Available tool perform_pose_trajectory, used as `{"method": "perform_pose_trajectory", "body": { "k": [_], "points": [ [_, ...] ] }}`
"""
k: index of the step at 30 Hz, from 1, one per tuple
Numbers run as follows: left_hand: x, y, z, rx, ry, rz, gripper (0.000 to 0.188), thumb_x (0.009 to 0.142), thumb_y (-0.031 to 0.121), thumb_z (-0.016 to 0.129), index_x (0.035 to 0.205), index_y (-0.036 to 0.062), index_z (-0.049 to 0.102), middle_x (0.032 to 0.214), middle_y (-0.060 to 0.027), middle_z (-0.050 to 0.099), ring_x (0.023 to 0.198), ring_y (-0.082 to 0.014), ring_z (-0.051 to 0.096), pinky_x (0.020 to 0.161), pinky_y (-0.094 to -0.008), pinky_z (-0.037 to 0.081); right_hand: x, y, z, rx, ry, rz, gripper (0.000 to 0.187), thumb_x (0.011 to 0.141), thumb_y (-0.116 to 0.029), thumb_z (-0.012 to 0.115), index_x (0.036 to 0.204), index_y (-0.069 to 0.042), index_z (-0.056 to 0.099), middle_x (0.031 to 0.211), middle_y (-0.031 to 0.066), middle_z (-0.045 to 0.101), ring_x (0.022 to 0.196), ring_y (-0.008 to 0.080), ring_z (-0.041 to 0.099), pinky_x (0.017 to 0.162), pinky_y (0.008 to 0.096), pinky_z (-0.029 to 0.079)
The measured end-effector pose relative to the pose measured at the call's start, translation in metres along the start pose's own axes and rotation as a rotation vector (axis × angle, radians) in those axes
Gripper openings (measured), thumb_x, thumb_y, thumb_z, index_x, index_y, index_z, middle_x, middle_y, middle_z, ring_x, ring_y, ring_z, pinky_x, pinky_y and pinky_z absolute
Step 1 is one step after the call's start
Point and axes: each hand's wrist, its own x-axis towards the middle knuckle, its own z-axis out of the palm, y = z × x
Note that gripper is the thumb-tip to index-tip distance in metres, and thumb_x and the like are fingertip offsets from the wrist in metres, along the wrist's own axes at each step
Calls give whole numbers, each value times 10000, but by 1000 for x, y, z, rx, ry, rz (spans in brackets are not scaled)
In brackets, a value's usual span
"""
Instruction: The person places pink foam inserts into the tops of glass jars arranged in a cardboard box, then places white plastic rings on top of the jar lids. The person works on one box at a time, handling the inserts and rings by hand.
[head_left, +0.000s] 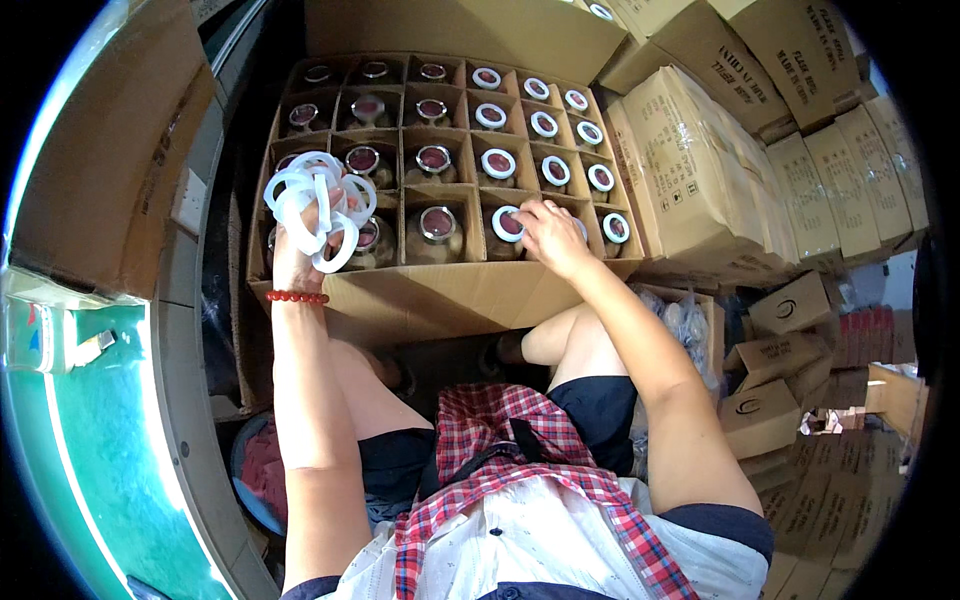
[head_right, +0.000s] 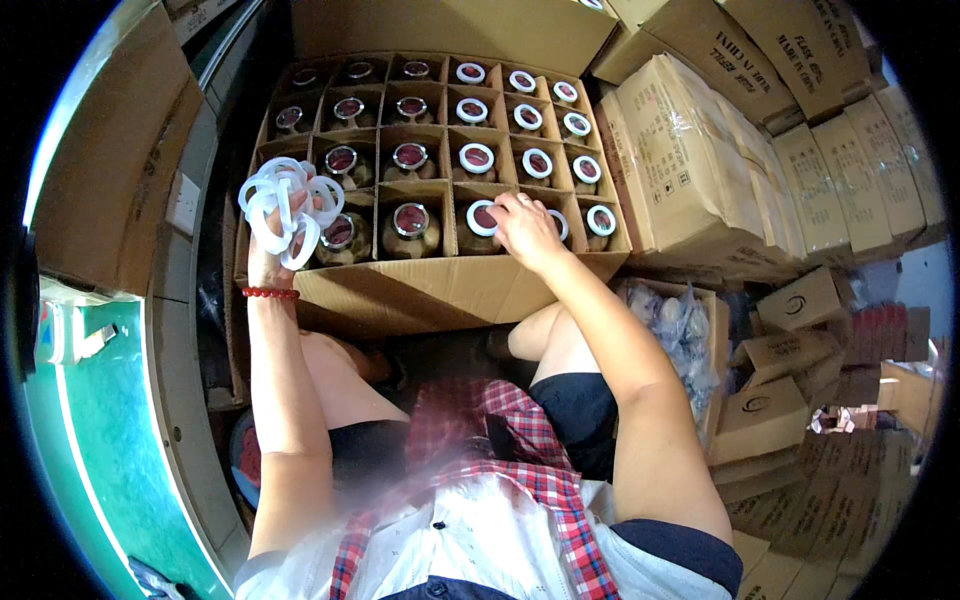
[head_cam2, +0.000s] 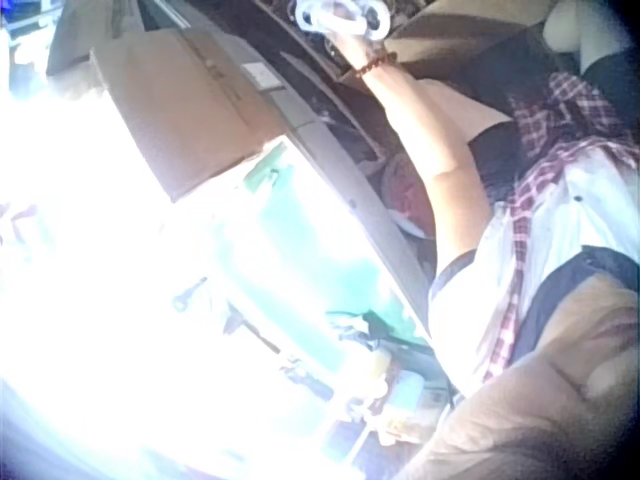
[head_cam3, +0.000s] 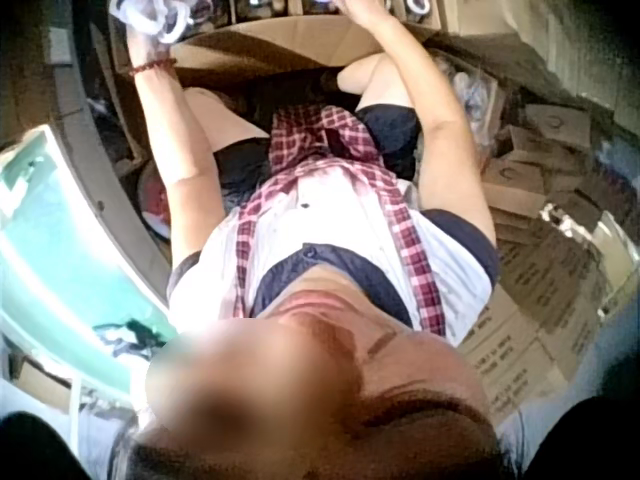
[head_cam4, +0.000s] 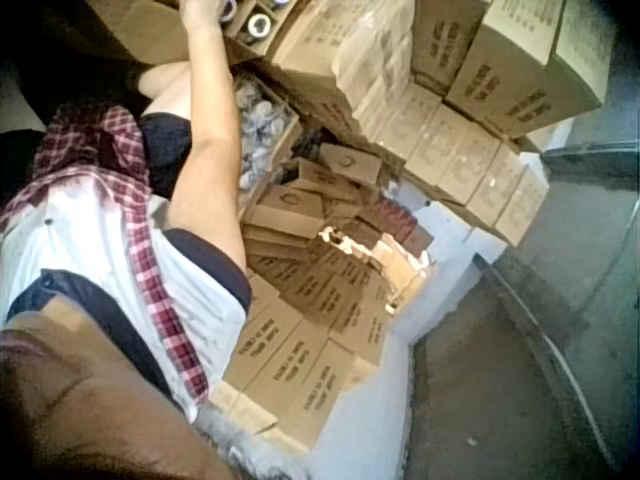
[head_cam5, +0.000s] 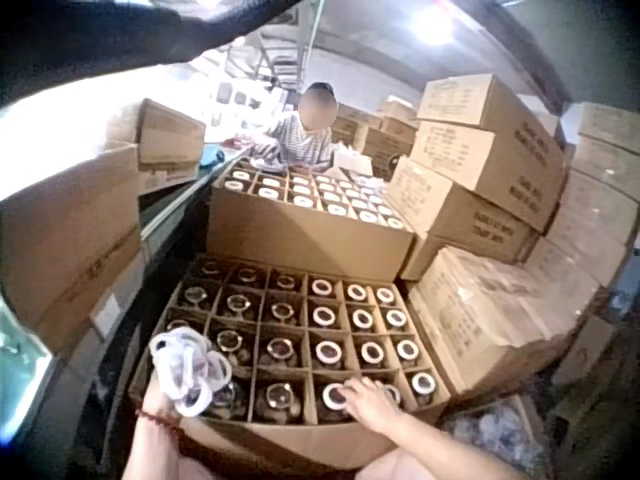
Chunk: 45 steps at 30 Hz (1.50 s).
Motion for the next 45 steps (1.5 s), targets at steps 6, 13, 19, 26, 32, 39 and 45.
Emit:
{"method": "perform_pose_trajectory", "body": {
  "k": [6, 13, 19, 26, 32, 39, 45],
  "points": [
    [1, -3, 16, 2, -110, 98, 434, 765, 136, 733, 1140, 1, 562, 1058, -98, 611, 842, -157, 629, 458, -259, 556, 14, 14, -7, 183, -11, 96, 216, 793, -136, 651, 989, -45, 647, 979, 93, 622, 948, 285, 599, 828, 385, 483],
    [3, -8, 16, -104, -124, 99, 439, 757, 127, 735, 1144, 45, 546, 1112, -103, 593, 835, -189, 646, 503, -270, 579, 34, -35, -39, 234, 144, 107, 262, 796, -193, 659, 1029, -74, 647, 1002, 78, 629, 858, 270, 632, 772, 383, 504],
    [10, -18, 16, -151, -129, 98, 460, 729, 85, 758, 1136, 66, 543, 1129, -117, 573, 868, -213, 624, 748, -320, 552, 81, -120, -49, 858, 233, 181, 457, 836, -240, 694, 1185, 18, 552, 1004, 112, 642, 696, 140, 627, 636, 264, 512],
    [12, -21, 17, -12, -143, 72, 559, 738, 217, 758, 1206, 14, 531, 1051, -117, 624, 838, -187, 657, 607, -265, 585, 94, -121, -26, 661, 311, -111, 420, 775, -143, 681, 1171, -69, 561, 1237, 95, 512, 874, 218, 628, 796, 332, 513],
    [17, -21, 7, -104, -142, 7, 460, 744, 102, 747, 1151, 50, 539, 1097, -114, 598, 980, -276, 619, 813, -357, 556, 89, -123, -28, 502, 298, -120, 189, 801, -94, 668, 975, -22, 648, 1139, 79, 580, 963, 235, 614, 824, 335, 507],
    [24, -20, -3, -195, -69, 31, 418, 773, 61, 723, 1151, 28, 548, 1089, -120, 599, 914, -274, 640, 793, -363, 542, 60, -86, 0, 226, 88, -115, 127, 826, -124, 627, 924, -49, 659, 1149, 85, 580, 1020, 287, 562, 856, 385, 472],
    [24, -17, -3, -224, -45, 97, 401, 775, 41, 716, 1138, 23, 546, 1101, -132, 584, 887, -266, 637, 825, -346, 544, 47, -86, 6, 52, -73, -142, 162, 827, -124, 558, 927, -83, 678, 1238, 63, 565, 1135, 258, 498, 853, 421, 414]
  ]
}}
